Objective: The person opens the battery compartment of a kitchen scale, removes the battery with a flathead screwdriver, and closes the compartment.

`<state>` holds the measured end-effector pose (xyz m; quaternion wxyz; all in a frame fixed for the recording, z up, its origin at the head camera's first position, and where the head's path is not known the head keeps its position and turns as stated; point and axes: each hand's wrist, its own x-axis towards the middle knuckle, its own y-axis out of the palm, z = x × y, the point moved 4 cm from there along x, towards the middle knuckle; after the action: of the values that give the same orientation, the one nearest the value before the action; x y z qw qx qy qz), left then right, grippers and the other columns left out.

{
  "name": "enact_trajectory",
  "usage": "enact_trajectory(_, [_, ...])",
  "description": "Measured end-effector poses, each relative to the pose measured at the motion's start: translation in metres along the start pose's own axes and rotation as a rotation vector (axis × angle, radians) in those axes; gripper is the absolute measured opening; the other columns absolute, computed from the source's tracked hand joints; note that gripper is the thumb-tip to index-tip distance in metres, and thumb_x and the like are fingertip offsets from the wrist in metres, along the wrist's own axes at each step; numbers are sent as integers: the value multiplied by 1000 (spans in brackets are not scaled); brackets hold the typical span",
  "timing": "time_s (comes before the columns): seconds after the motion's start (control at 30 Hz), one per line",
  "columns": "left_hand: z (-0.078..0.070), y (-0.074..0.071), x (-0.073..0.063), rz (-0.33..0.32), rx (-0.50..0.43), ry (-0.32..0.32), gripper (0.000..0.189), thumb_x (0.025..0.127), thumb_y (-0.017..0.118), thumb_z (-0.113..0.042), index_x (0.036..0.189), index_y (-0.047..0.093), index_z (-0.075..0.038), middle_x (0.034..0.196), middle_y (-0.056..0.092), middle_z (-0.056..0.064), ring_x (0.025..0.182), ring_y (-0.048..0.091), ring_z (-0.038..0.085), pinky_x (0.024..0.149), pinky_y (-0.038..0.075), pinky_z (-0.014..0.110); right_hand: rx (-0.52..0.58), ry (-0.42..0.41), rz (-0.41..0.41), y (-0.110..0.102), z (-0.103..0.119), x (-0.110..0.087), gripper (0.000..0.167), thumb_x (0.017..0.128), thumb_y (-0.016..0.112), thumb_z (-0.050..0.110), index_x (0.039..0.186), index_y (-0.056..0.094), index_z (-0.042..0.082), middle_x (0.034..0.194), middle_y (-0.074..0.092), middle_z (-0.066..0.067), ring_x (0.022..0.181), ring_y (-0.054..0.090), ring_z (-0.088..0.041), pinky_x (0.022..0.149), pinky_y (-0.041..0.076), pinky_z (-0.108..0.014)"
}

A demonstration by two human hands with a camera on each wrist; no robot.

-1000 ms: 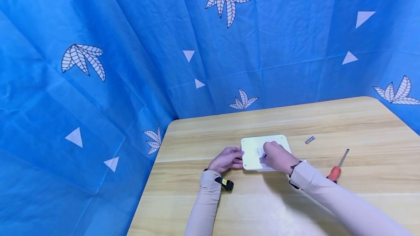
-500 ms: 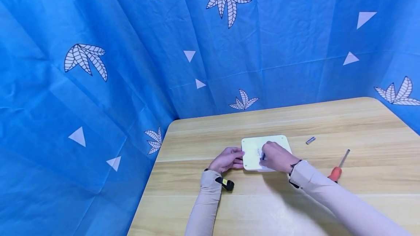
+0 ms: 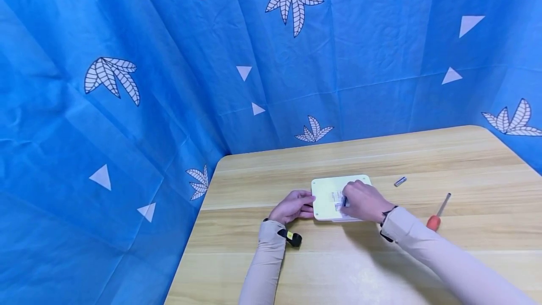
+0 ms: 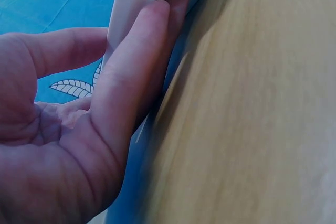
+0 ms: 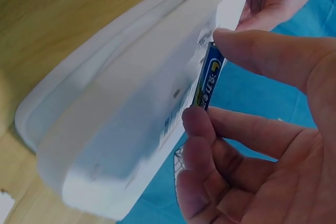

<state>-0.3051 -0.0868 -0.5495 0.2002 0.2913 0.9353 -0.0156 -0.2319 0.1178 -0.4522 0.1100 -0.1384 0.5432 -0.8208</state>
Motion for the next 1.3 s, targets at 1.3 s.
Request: enact_trajectory(1.3, [0, 2, 0, -53, -5, 6, 39, 106, 57, -12, 140, 51, 8, 106, 70, 11, 80, 72, 13, 84, 68, 30, 10, 181, 57, -44, -60, -20, 20, 84, 81, 24, 77, 69, 10, 66, 53, -1, 57, 43, -14, 48, 31, -25])
